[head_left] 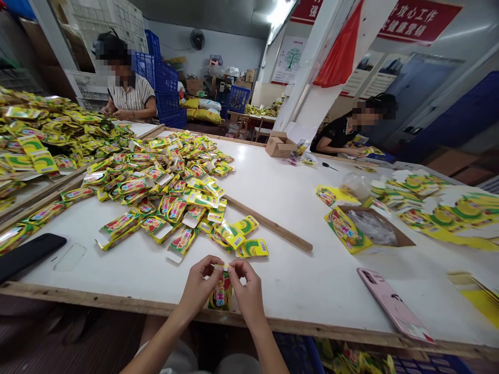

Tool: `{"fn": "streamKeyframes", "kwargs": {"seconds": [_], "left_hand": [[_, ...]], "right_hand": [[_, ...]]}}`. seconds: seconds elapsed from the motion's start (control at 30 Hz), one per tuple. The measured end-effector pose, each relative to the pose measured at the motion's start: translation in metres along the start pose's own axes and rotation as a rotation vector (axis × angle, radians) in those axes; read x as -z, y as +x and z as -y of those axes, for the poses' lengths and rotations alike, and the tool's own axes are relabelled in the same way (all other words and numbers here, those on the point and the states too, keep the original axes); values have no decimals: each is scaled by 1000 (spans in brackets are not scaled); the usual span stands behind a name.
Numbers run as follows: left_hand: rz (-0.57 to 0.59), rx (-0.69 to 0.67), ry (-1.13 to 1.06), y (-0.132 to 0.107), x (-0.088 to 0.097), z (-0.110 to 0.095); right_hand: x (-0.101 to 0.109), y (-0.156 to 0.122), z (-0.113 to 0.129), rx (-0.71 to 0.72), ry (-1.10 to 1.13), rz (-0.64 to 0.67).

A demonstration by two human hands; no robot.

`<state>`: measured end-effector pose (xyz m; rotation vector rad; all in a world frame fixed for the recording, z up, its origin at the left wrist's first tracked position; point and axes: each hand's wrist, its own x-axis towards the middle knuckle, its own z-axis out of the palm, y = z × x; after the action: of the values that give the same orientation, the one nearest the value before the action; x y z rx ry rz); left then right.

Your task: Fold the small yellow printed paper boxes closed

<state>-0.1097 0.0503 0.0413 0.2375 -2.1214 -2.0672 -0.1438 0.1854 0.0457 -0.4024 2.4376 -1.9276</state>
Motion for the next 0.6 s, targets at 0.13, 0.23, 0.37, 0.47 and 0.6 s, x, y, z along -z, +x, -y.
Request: {"fn": "streamKeyframes", "kwargs": {"seconds": [0.13,0.23,0.37,0.47,0.6], "left_hand": [[26,4,-28,-1,2,5],[68,-2,-50,-5,6,12],[98,-43,-67,-8,9,16],[107,-50,-48,-10,9,15],[89,-37,-12,-13,10,15]], "right_hand": [[1,-2,-5,-1,23,19],[3,-7,-13,-4,56,29],[5,-10,-21,-3,89,57],[1,-10,-20,2,100,60],[9,-15,-9,45,47,15]]}}
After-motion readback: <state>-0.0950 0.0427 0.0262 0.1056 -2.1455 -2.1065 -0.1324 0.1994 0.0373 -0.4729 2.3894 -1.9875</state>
